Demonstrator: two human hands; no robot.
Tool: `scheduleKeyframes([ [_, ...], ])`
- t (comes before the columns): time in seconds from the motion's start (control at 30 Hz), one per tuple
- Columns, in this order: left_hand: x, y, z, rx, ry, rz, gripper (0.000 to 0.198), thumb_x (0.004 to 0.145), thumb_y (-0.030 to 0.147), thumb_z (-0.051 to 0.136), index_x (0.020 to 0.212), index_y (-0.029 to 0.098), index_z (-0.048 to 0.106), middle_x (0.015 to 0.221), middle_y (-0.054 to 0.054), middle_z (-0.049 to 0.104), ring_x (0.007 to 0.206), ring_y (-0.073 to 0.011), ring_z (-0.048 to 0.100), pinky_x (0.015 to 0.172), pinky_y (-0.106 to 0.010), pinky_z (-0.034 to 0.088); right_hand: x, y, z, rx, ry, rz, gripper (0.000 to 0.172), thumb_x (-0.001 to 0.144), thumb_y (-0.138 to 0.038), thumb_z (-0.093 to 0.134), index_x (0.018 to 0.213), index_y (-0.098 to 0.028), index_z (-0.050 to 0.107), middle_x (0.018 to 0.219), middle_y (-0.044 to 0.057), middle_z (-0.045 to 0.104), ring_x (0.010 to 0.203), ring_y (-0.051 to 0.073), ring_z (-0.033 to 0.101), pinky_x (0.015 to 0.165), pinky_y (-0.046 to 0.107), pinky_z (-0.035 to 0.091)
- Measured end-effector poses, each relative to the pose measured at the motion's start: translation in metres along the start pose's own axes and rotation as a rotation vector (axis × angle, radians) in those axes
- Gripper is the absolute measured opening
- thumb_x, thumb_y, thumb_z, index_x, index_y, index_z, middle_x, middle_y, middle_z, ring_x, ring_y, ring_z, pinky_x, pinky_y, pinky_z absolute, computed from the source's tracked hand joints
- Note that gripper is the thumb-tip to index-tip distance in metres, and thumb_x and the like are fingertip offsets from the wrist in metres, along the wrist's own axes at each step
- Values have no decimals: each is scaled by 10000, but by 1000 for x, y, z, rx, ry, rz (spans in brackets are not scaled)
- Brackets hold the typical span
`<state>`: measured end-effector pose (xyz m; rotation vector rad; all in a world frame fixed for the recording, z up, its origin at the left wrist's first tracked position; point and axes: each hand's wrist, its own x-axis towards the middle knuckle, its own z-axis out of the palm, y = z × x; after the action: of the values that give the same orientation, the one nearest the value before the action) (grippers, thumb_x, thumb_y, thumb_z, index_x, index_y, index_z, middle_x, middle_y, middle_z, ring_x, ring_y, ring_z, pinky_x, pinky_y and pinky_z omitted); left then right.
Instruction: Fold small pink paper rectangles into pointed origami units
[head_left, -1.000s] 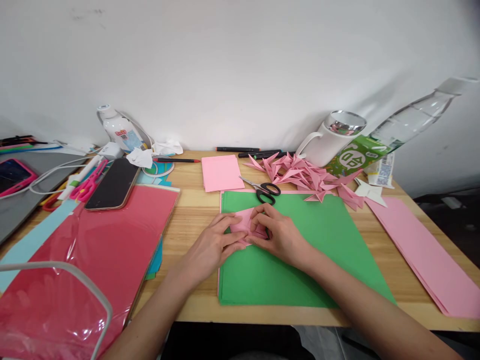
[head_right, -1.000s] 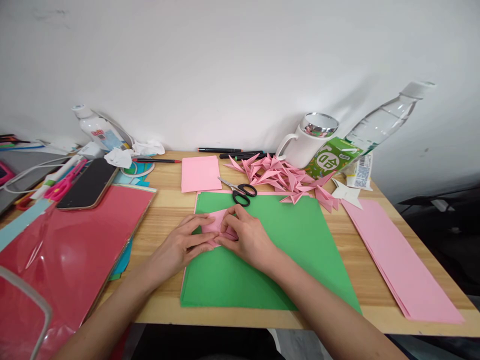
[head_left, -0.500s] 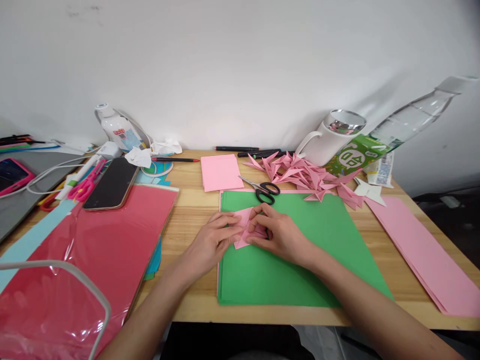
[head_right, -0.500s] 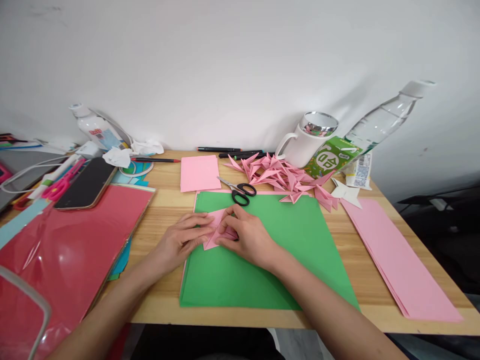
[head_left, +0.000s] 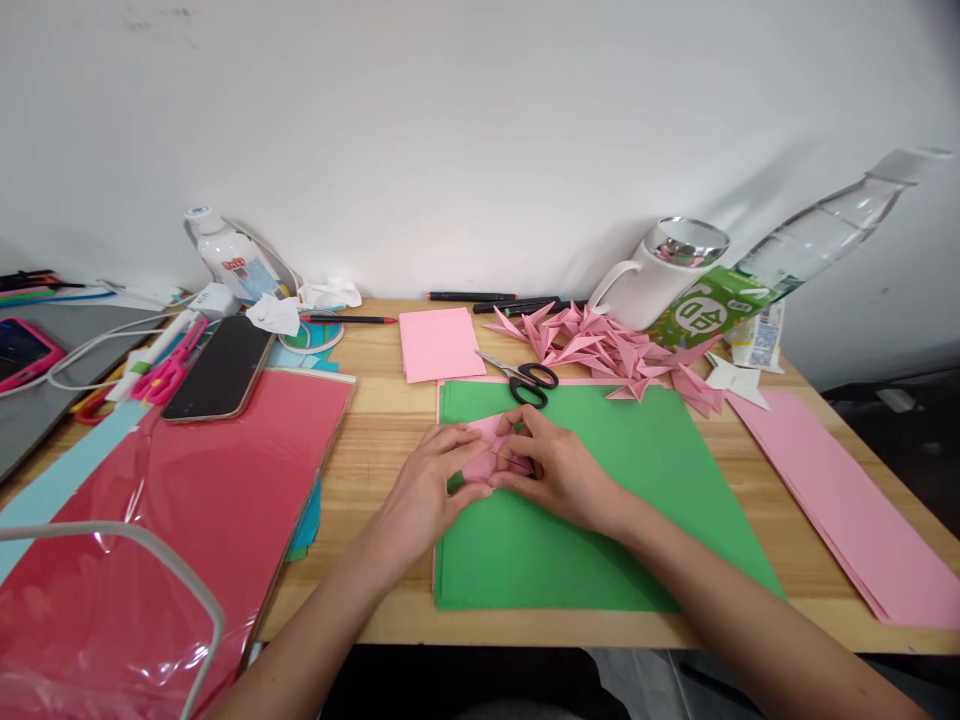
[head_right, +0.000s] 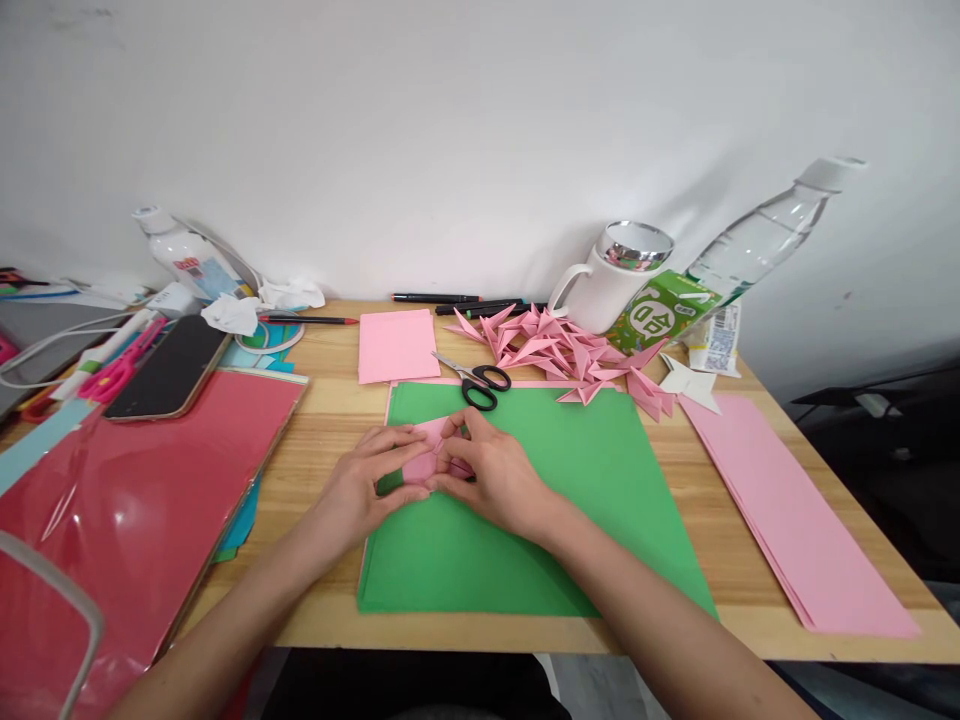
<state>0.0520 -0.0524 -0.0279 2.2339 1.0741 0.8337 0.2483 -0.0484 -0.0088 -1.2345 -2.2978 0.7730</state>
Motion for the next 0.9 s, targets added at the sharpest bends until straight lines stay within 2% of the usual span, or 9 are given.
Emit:
scheduleKeyframes([
  [0.13,1,4,-1,23,-31,-67,503,712,239,702,1188,214,541,1129,-74,584,1059,-225,514,916,-412,439,-3,-3,1,-15,-15,7,95,812,-262,600,757,-186,614,1050,64,457,800,141,550,718,296,461],
  [0.33,1,5,-3,7,-35,-82,434,732,254,683,1136,197,536,1132,-74,576,1068,-211,507,934,-393,420,-4,-10,2,-116,-40,18,112,839,-252,549,799,-202,640,1032,68,439,866,170,540,699,289,466],
  [0.4,0,6,-4,8,-43,-71,388,739,223,676,1097,198,529,1140,-68,568,1077,-201,500,938,-377,413,-4,-11,0,-143,-54,38,109,834,-249,556,800,-202,648,968,62,449,852,173,537,686,280,461],
  [0.6,-1,10,-4,48,-81,-15,59,776,158,623,783,193,575,1091,-53,555,1119,-192,481,926,-350,407,-5,-8,-14,-233,-132,144,109,819,-267,585,804,-210,676,830,29,460,665,133,522,623,264,416],
  [0.73,0,12,-3,94,-84,18,59,813,160,572,782,191,610,1059,-66,549,1124,-200,473,919,-359,410,-5,-2,-22,-199,-177,176,114,805,-295,601,822,-227,692,822,23,497,652,135,537,646,268,405],
  [0.9,-2,12,-2,156,-76,67,156,850,179,516,832,218,666,1099,-80,527,1112,-217,458,887,-383,427,-4,7,-31,-98,-241,175,120,797,-289,601,765,-201,676,787,19,547,676,142,543,640,253,389],
])
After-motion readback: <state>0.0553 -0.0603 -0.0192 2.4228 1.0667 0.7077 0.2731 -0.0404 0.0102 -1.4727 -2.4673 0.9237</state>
